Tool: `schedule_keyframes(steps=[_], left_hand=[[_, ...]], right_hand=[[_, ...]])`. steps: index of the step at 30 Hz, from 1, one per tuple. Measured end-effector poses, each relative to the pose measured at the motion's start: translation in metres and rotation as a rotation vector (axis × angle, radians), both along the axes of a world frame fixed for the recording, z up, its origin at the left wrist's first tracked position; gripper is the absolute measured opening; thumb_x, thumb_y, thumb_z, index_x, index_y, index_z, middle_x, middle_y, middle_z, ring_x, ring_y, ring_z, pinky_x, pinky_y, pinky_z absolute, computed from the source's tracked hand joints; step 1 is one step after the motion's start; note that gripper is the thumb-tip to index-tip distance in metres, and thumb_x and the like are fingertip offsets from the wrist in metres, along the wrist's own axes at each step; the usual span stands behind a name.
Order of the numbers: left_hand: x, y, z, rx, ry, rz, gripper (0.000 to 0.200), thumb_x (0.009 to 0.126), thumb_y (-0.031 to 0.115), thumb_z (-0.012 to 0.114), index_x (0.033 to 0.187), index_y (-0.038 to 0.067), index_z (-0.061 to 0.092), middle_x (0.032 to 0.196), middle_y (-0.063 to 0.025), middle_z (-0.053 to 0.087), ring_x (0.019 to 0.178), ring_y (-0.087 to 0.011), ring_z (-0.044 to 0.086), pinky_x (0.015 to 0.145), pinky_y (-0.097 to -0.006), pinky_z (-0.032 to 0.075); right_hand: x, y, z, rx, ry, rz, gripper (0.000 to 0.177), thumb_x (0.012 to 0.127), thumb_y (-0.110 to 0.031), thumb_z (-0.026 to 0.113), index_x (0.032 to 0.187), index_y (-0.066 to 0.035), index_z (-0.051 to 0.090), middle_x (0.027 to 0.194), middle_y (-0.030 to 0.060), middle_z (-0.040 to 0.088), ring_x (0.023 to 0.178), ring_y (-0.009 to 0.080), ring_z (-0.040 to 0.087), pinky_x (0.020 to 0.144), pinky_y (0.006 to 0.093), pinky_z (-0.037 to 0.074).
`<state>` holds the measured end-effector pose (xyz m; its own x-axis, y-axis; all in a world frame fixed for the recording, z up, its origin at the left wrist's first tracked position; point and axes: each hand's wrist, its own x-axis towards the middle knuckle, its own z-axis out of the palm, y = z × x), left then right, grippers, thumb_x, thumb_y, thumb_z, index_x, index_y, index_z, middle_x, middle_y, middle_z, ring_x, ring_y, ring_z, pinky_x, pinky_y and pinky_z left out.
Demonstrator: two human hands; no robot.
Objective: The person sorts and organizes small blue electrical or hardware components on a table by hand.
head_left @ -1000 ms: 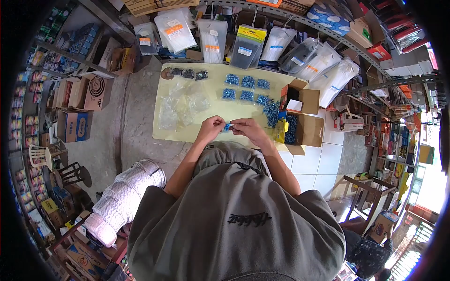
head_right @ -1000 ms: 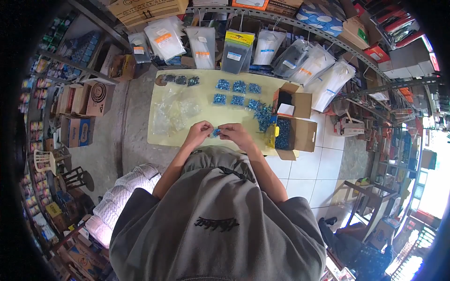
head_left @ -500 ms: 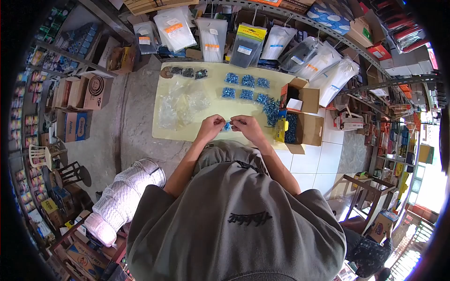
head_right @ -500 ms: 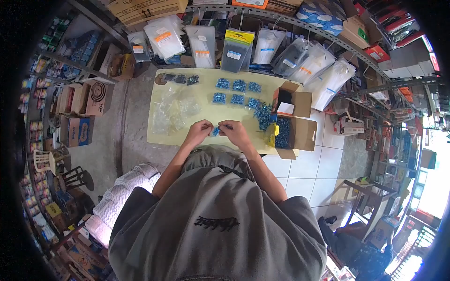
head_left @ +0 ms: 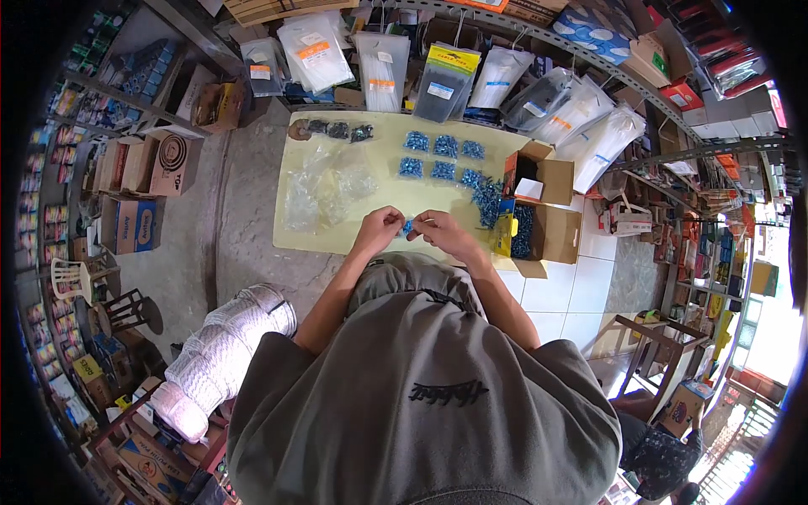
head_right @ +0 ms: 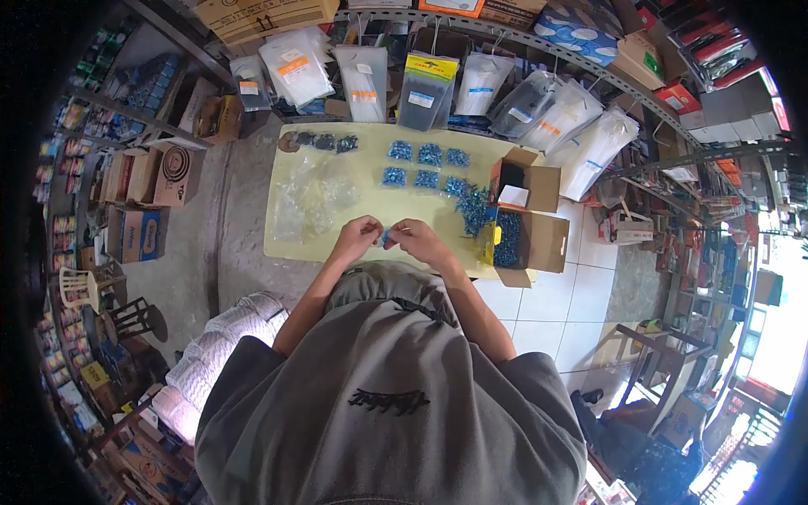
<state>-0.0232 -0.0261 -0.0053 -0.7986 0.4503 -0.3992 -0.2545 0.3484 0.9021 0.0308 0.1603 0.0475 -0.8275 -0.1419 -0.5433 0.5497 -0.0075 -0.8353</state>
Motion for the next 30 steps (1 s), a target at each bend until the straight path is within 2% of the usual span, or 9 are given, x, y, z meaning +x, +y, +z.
schedule_keyframes(steps=[4,8,11,13,14,16,19,23,30], left_hand=[[-0.001,0.0,0.0,-0.021,-0.007,-0.01,0.009,0.087,0.005,0.059,0.091,-0.002,0.062,0.081,-0.0058,0.066,0.071,-0.0107,0.062,0.063,-0.0252,0.05],[0.0,0.0,0.004,-0.005,-0.023,0.021,0.009,0.087,0.006,0.06,0.092,-0.002,0.062,0.08,-0.006,0.066,0.07,-0.0104,0.061,0.062,-0.0251,0.049],[-0.001,0.0,0.007,-0.051,-0.019,-0.002,0.009,0.087,0.006,0.061,0.091,-0.002,0.063,0.079,-0.0057,0.066,0.069,-0.0102,0.06,0.062,-0.0254,0.048],[-0.001,0.001,0.012,-0.053,-0.022,0.003,0.009,0.086,0.006,0.061,0.091,-0.002,0.063,0.079,-0.0054,0.066,0.068,-0.0103,0.059,0.062,-0.0255,0.048],[0.0,0.001,0.015,-0.053,-0.026,0.008,0.009,0.086,0.006,0.061,0.091,-0.001,0.063,0.079,-0.0051,0.066,0.067,-0.0103,0.059,0.062,-0.0256,0.047],[-0.001,0.002,0.014,-0.043,-0.027,0.01,0.009,0.086,0.006,0.061,0.09,-0.002,0.063,0.078,-0.0048,0.065,0.067,-0.0104,0.059,0.062,-0.0258,0.047],[0.0,0.002,0.014,-0.034,-0.026,0.011,0.008,0.086,0.005,0.06,0.089,-0.002,0.062,0.078,-0.0044,0.065,0.067,-0.0104,0.058,0.062,-0.0257,0.047],[0.0,-0.001,0.007,0.003,-0.026,0.0,0.006,0.086,0.003,0.058,0.089,-0.001,0.062,0.078,-0.0043,0.064,0.067,-0.0105,0.058,0.062,-0.0249,0.047],[0.0,0.0,0.008,-0.019,-0.021,0.002,0.007,0.085,0.002,0.058,0.089,-0.001,0.062,0.078,-0.0042,0.064,0.069,-0.0102,0.06,0.062,-0.0247,0.048]], right_hand=[[-0.003,-0.007,-0.008,0.144,0.155,0.041,0.021,0.091,-0.016,0.057,0.098,0.002,0.064,0.081,0.0058,0.07,0.07,0.0105,0.056,0.064,0.0258,0.045],[-0.004,-0.008,-0.01,0.159,0.073,0.008,0.022,0.091,-0.017,0.056,0.095,0.002,0.066,0.079,0.0038,0.068,0.072,0.0106,0.057,0.063,0.0247,0.043],[-0.002,-0.001,-0.019,-0.125,-0.057,-0.087,0.023,0.092,-0.015,0.053,0.101,0.004,0.063,0.089,0.0073,0.067,0.083,0.0142,0.061,0.068,0.0253,0.046],[-0.001,0.001,-0.016,-0.363,-0.142,-0.219,0.024,0.093,-0.01,0.048,0.107,0.008,0.057,0.102,0.0144,0.064,0.096,0.0213,0.062,0.08,0.0288,0.05],[-0.001,0.002,-0.015,-0.363,-0.142,-0.22,0.024,0.093,-0.01,0.048,0.107,0.008,0.057,0.102,0.0144,0.064,0.096,0.0213,0.062,0.08,0.0288,0.05],[-0.002,0.006,-0.015,-0.472,-0.135,-0.229,0.026,0.093,-0.004,0.043,0.112,0.012,0.052,0.11,0.0205,0.06,0.107,0.0277,0.06,0.096,0.035,0.049],[-0.001,0.007,-0.01,-0.503,-0.127,-0.233,0.026,0.092,0.001,0.042,0.113,0.014,0.051,0.111,0.0216,0.059,0.108,0.0296,0.059,0.1,0.0368,0.047],[0.002,0.009,-0.02,-0.558,-0.081,-0.175,0.027,0.091,0.005,0.043,0.115,0.014,0.05,0.113,0.0216,0.058,0.109,0.0287,0.059,0.101,0.0352,0.047],[0.002,0.004,-0.014,-0.292,0.009,-0.032,0.024,0.09,0.002,0.052,0.111,0.011,0.056,0.104,0.0169,0.063,0.097,0.0208,0.063,0.09,0.0296,0.053]])
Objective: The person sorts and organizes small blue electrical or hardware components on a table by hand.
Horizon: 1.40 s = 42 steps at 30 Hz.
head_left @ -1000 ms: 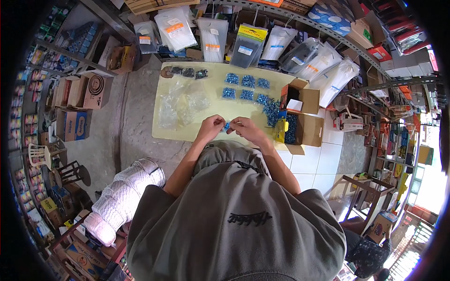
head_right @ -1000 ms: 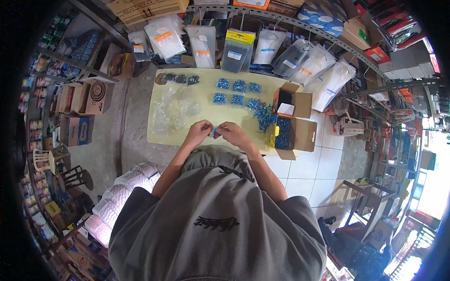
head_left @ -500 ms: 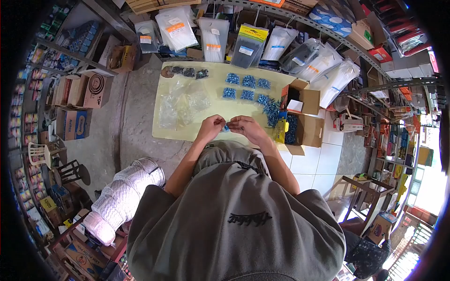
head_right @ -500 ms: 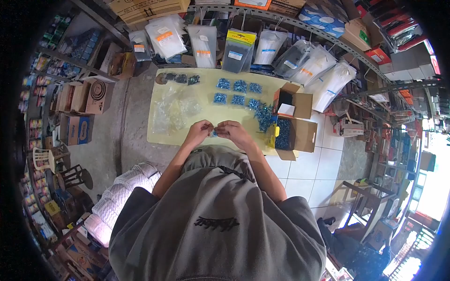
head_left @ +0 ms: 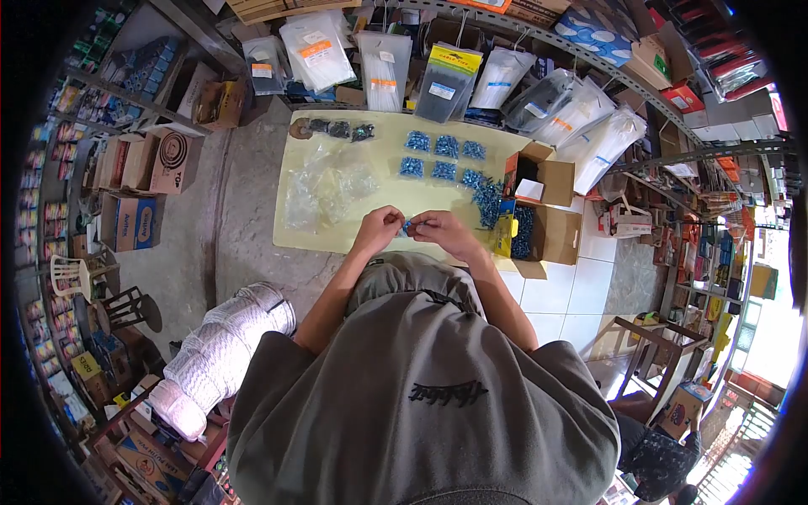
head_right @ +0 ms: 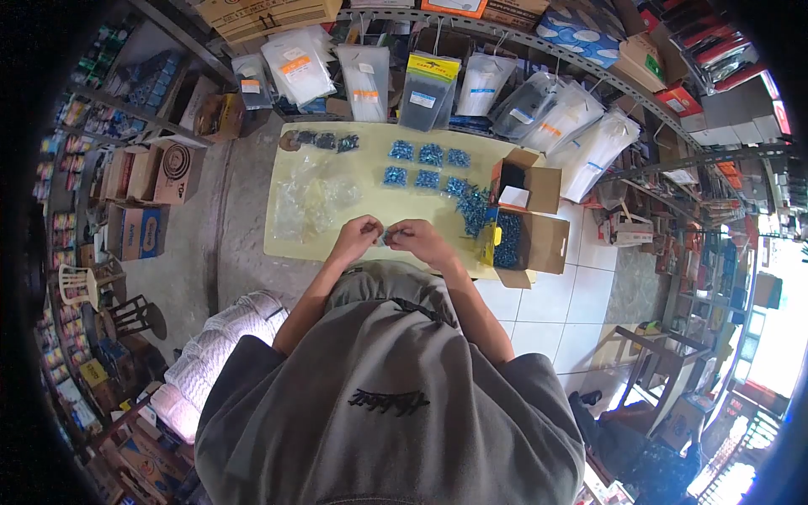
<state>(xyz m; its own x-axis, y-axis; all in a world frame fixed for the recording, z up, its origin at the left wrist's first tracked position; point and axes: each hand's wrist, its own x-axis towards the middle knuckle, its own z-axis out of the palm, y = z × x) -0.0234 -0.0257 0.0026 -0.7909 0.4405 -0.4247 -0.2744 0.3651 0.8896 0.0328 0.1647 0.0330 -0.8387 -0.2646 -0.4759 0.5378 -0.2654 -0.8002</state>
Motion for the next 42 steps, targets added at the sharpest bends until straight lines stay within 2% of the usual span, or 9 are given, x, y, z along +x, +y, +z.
schedule_keyframes(steps=[4,10,14,20,25,29,38,40,42], left_hand=[[0.0,0.001,0.004,-0.021,-0.002,0.004,0.007,0.085,0.003,0.058,0.09,-0.001,0.063,0.078,-0.0042,0.065,0.069,-0.01,0.06,0.062,-0.025,0.048],[0.0,0.0,-0.003,-0.009,0.009,0.001,0.008,0.086,0.003,0.059,0.09,-0.001,0.063,0.078,-0.0048,0.065,0.068,-0.01,0.06,0.062,-0.0249,0.048],[0.001,0.0,-0.004,0.026,0.01,0.014,0.008,0.086,0.003,0.058,0.091,-0.001,0.063,0.079,-0.0053,0.065,0.069,-0.01,0.06,0.061,-0.0248,0.048],[0.0,-0.001,-0.006,-0.01,0.028,-0.013,0.007,0.087,0.002,0.058,0.092,0.0,0.062,0.079,-0.0049,0.065,0.07,-0.0102,0.06,0.062,-0.0248,0.048],[0.0,-0.001,-0.007,-0.001,0.024,-0.029,0.006,0.088,0.002,0.057,0.091,0.0,0.062,0.08,-0.0048,0.065,0.07,-0.0103,0.06,0.062,-0.0248,0.049],[0.001,0.0,-0.006,0.046,0.006,0.026,0.009,0.085,0.006,0.06,0.09,-0.001,0.064,0.077,-0.007,0.067,0.067,-0.0113,0.062,0.063,-0.0259,0.05],[0.002,0.0,-0.002,0.006,-0.005,0.018,0.01,0.085,0.008,0.062,0.09,0.0,0.064,0.077,-0.0069,0.067,0.067,-0.0111,0.062,0.062,-0.0257,0.05],[0.002,-0.001,-0.007,0.02,0.004,0.004,0.009,0.086,0.007,0.061,0.09,-0.001,0.063,0.078,-0.0056,0.066,0.067,-0.0106,0.061,0.062,-0.0251,0.049],[0.003,-0.002,-0.008,0.033,0.011,-0.01,0.008,0.087,0.007,0.061,0.091,-0.001,0.062,0.078,-0.0043,0.064,0.067,-0.01,0.06,0.061,-0.0245,0.048]], right_hand=[[-0.001,-0.004,-0.006,0.12,0.047,-0.034,0.023,0.091,-0.003,0.056,0.111,0.009,0.058,0.102,0.0147,0.063,0.089,0.0176,0.064,0.081,0.027,0.055],[0.0,-0.007,0.008,0.047,-0.1,-0.105,0.024,0.094,-0.011,0.055,0.111,0.007,0.057,0.1,0.0125,0.062,0.086,0.0183,0.065,0.078,0.0288,0.056],[0.001,-0.006,0.007,0.066,-0.085,-0.1,0.025,0.095,-0.013,0.053,0.112,0.006,0.056,0.099,0.0118,0.062,0.085,0.0197,0.066,0.076,0.03,0.057],[0.001,-0.004,0.014,0.083,-0.052,-0.026,0.025,0.096,-0.014,0.052,0.113,0.004,0.056,0.103,0.0141,0.064,0.083,0.0219,0.068,0.07,0.0311,0.058],[0.0,-0.004,0.015,0.091,-0.143,0.12,0.027,0.096,-0.018,0.054,0.114,0.002,0.058,0.096,0.0126,0.067,0.075,0.0179,0.066,0.065,0.0288,0.057],[0.0,-0.008,0.016,0.085,-0.159,0.11,0.029,0.095,-0.019,0.054,0.116,0.002,0.057,0.093,0.0121,0.068,0.069,0.0154,0.064,0.062,0.0287,0.056],[0.003,0.001,0.02,0.098,-0.162,0.01,0.031,0.092,-0.013,0.055,0.12,0.003,0.054,0.09,0.0121,0.068,0.069,0.0138,0.061,0.059,0.0279,0.055],[0.003,0.012,0.016,0.083,-0.078,-0.089,0.031,0.092,-0.012,0.056,0.12,0.002,0.054,0.088,0.0119,0.068,0.068,0.0145,0.061,0.059,0.028,0.055],[-0.005,0.035,-0.006,0.295,0.024,-0.233,0.026,0.09,-0.009,0.056,0.114,0.001,0.059,0.09,0.0143,0.068,0.071,0.0171,0.063,0.062,0.0286,0.054]])
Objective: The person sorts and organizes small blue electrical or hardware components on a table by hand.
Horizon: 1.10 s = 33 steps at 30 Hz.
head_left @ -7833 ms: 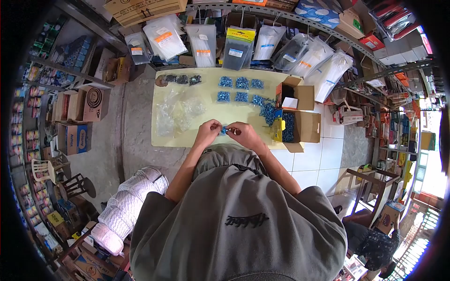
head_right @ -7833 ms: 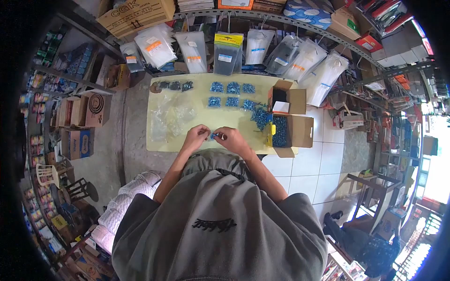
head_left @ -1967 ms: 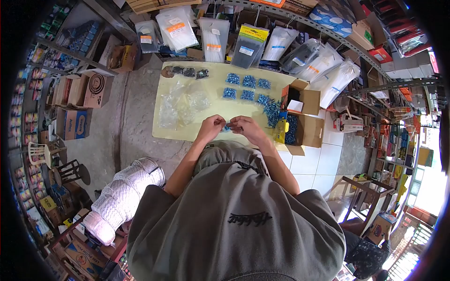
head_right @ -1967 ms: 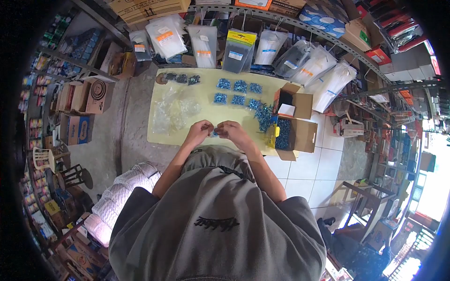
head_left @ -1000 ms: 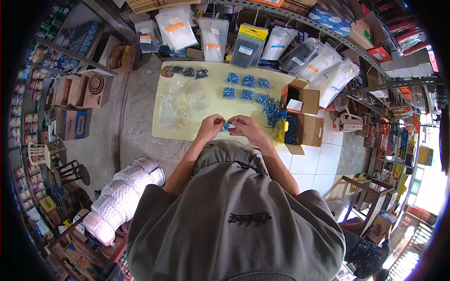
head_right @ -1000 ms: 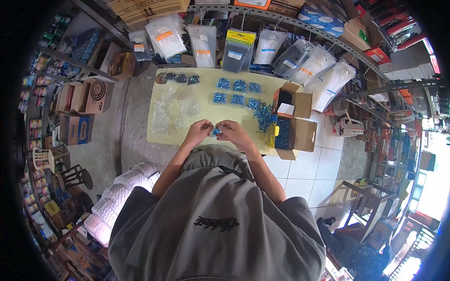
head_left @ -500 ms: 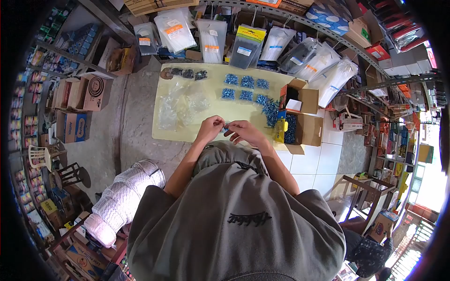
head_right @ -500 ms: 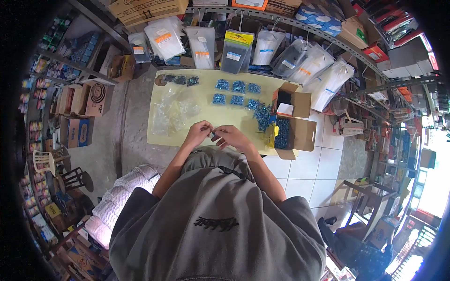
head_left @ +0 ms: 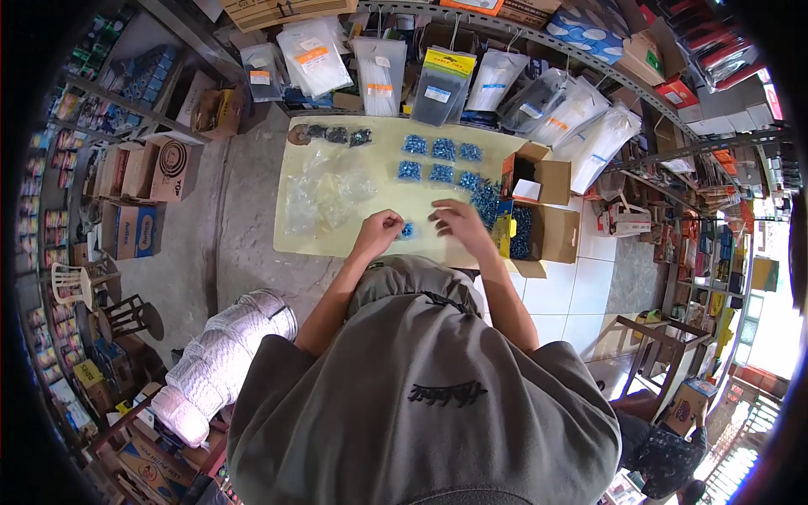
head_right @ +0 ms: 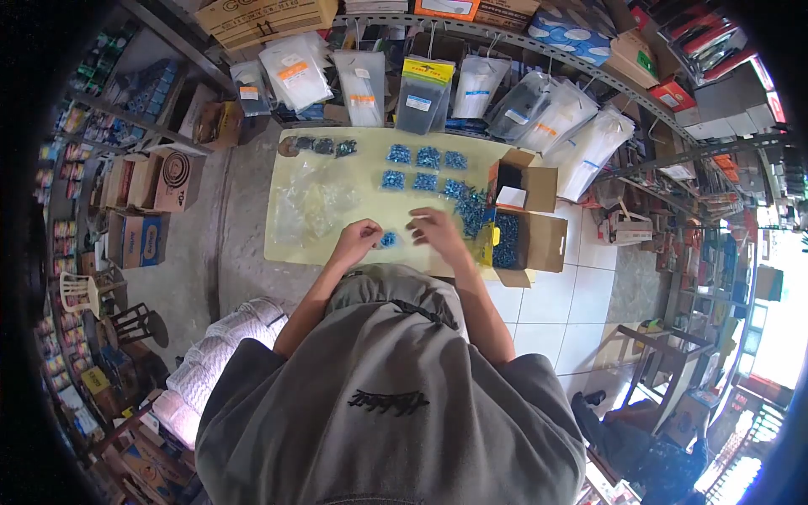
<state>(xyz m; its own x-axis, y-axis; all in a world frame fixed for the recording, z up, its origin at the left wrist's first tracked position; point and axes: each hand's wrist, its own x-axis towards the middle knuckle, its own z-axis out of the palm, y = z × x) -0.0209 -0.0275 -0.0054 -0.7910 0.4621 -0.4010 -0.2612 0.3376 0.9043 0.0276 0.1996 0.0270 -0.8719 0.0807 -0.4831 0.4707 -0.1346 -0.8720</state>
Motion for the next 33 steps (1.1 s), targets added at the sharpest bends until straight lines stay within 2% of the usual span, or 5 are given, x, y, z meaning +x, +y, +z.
schedule_keyframes(steps=[3,6,12,24,33], left_hand=[[0.001,0.0,0.004,-0.009,-0.014,-0.008,0.009,0.086,0.007,0.062,0.09,-0.001,0.062,0.079,-0.0042,0.064,0.067,-0.0102,0.059,0.061,-0.0246,0.048],[0.003,0.001,0.0,-0.007,0.014,-0.015,0.009,0.086,0.006,0.062,0.091,-0.001,0.062,0.078,-0.0045,0.064,0.067,-0.0104,0.059,0.061,-0.0247,0.047],[0.006,0.002,-0.001,0.015,0.04,0.04,0.014,0.084,0.01,0.065,0.089,-0.002,0.064,0.076,-0.0068,0.066,0.065,-0.0109,0.061,0.061,-0.0254,0.049],[0.006,0.003,0.0,-0.028,0.043,0.056,0.012,0.085,0.008,0.064,0.09,-0.002,0.063,0.076,-0.006,0.066,0.065,-0.0107,0.061,0.061,-0.0248,0.048],[0.004,0.001,-0.005,-0.006,0.038,0.067,0.012,0.084,0.008,0.065,0.09,-0.002,0.063,0.075,-0.0063,0.066,0.064,-0.0116,0.062,0.06,-0.0255,0.05]], right_hand=[[-0.017,0.048,-0.057,0.739,0.264,-0.088,0.025,0.082,0.0,0.057,0.106,-0.003,0.064,0.094,0.0203,0.066,0.082,0.0317,0.065,0.074,0.0353,0.054],[-0.039,0.084,-0.069,1.097,0.256,-0.015,0.032,0.077,0.005,0.055,0.105,-0.006,0.065,0.1,0.0216,0.063,0.097,0.0405,0.061,0.086,0.0402,0.051],[-0.064,0.113,-0.095,1.162,0.056,0.338,0.045,0.072,0.007,0.053,0.111,-0.011,0.064,0.109,0.0223,0.057,0.105,0.0397,0.057,0.094,0.0424,0.046],[-0.063,0.127,-0.138,1.226,0.084,0.223,0.022,0.075,0.005,0.051,0.091,-0.001,0.065,0.1,0.0215,0.061,0.092,0.0407,0.061,0.083,0.0438,0.051],[-0.063,0.128,-0.126,1.251,-0.035,0.133,0.014,0.069,-0.007,0.071,0.081,0.0,0.069,0.087,0.0236,0.066,0.086,0.0372,0.066,0.075,0.0428,0.054]])
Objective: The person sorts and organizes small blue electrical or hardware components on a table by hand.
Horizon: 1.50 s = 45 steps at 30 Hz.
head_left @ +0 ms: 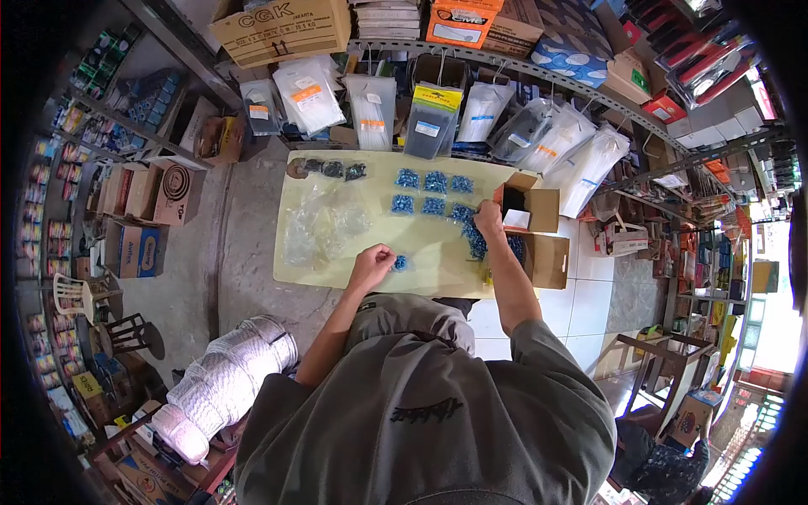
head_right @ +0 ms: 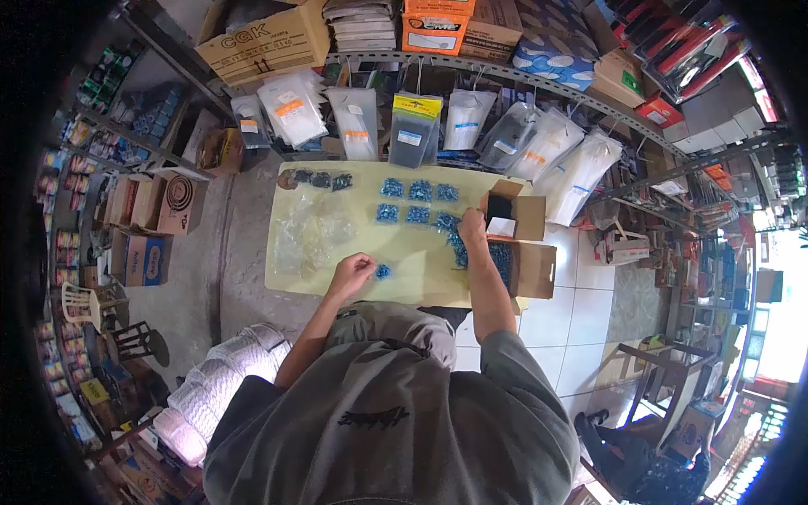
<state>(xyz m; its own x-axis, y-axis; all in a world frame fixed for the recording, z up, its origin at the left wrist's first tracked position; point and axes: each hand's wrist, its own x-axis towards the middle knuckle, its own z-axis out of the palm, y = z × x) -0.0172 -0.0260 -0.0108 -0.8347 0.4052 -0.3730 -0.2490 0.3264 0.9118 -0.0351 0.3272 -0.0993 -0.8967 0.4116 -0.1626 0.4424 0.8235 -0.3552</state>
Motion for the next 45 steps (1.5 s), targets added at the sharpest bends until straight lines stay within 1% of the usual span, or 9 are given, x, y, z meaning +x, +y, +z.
schedule_keyframes(steps=[2,11,14,16,19,25,28,32,45], left_hand=[[0.0,0.0,0.0,0.015,-0.008,0.006,0.011,0.084,0.008,0.065,0.089,-0.002,0.064,0.075,-0.006,0.066,0.063,-0.0115,0.061,0.06,-0.0254,0.049],[-0.002,0.001,-0.001,0.002,-0.016,0.012,0.011,0.083,0.009,0.064,0.089,-0.001,0.064,0.073,-0.0055,0.066,0.063,-0.0104,0.061,0.058,-0.0251,0.048],[-0.003,0.001,-0.003,0.018,-0.016,0.01,0.013,0.083,0.01,0.065,0.089,-0.001,0.064,0.072,-0.0056,0.066,0.062,-0.0101,0.06,0.058,-0.025,0.047],[-0.003,0.0,-0.004,0.048,-0.023,0.022,0.013,0.082,0.011,0.065,0.089,-0.001,0.064,0.072,-0.0059,0.066,0.062,-0.0103,0.06,0.058,-0.0252,0.047],[-0.007,0.001,0.002,0.001,-0.02,-0.026,0.012,0.085,0.008,0.063,0.09,-0.002,0.062,0.077,-0.0043,0.064,0.065,-0.0097,0.059,0.06,-0.0238,0.047],[-0.003,-0.003,0.006,-0.006,-0.025,-0.01,0.013,0.084,0.01,0.063,0.09,-0.001,0.063,0.076,-0.0044,0.064,0.065,-0.01,0.059,0.061,-0.0245,0.047],[-0.001,-0.007,0.009,-0.032,-0.008,0.014,0.014,0.083,0.011,0.064,0.09,-0.001,0.063,0.076,-0.0045,0.064,0.065,-0.0104,0.059,0.061,-0.0246,0.047],[-0.001,-0.013,0.012,-0.03,-0.024,0.04,0.013,0.083,0.011,0.064,0.09,0.0,0.063,0.077,-0.0044,0.064,0.065,-0.0106,0.059,0.06,-0.0247,0.046],[0.015,-0.034,-0.001,0.063,-0.048,0.119,0.011,0.084,0.008,0.063,0.091,0.0,0.063,0.076,-0.0043,0.064,0.066,-0.0096,0.059,0.061,-0.0241,0.047]], right_hand=[[0.005,-0.003,0.004,-0.077,0.077,-0.097,0.009,0.072,-0.006,0.068,0.078,0.0,0.068,0.084,0.0221,0.066,0.083,0.0371,0.066,0.075,0.0424,0.054],[0.035,-0.038,0.064,-0.016,0.425,-0.029,0.01,0.072,0.002,0.061,0.08,0.002,0.067,0.083,0.0192,0.064,0.077,0.0351,0.064,0.072,0.0404,0.053],[0.045,-0.067,0.099,-0.194,0.49,-0.046,0.01,0.073,-0.002,0.065,0.082,0.001,0.067,0.085,0.017,0.066,0.078,0.0311,0.066,0.071,0.0362,0.054],[0.053,-0.102,0.121,-0.49,0.441,-0.151,0.008,0.075,-0.005,0.067,0.082,-0.001,0.068,0.079,0.014,0.068,0.076,0.0241,0.069,0.068,0.0314,0.054],[0.064,-0.139,0.108,-0.568,0.412,-0.004,0.012,0.075,-0.008,0.07,0.085,-0.001,0.07,0.076,0.0115,0.07,0.071,0.0161,0.069,0.067,0.0267,0.054],[0.058,-0.133,0.065,-0.482,0.318,-0.025,0.02,0.075,-0.005,0.068,0.095,-0.001,0.068,0.085,0.0132,0.069,0.073,0.0207,0.069,0.069,0.0293,0.055],[0.051,-0.14,0.064,-0.598,0.232,0.183,0.034,0.077,-0.003,0.069,0.11,-0.005,0.063,0.102,0.0155,0.062,0.082,0.0244,0.066,0.07,0.0318,0.055],[0.038,-0.162,0.058,-0.613,0.166,0.383,0.037,0.078,0.0,0.066,0.114,-0.009,0.062,0.107,0.0139,0.061,0.082,0.026,0.065,0.075,0.034,0.054],[-0.016,-0.202,0.043,-0.619,0.023,0.695,0.029,0.077,-0.006,0.061,0.106,-0.01,0.064,0.106,0.0151,0.061,0.091,0.0307,0.063,0.083,0.0397,0.051]])
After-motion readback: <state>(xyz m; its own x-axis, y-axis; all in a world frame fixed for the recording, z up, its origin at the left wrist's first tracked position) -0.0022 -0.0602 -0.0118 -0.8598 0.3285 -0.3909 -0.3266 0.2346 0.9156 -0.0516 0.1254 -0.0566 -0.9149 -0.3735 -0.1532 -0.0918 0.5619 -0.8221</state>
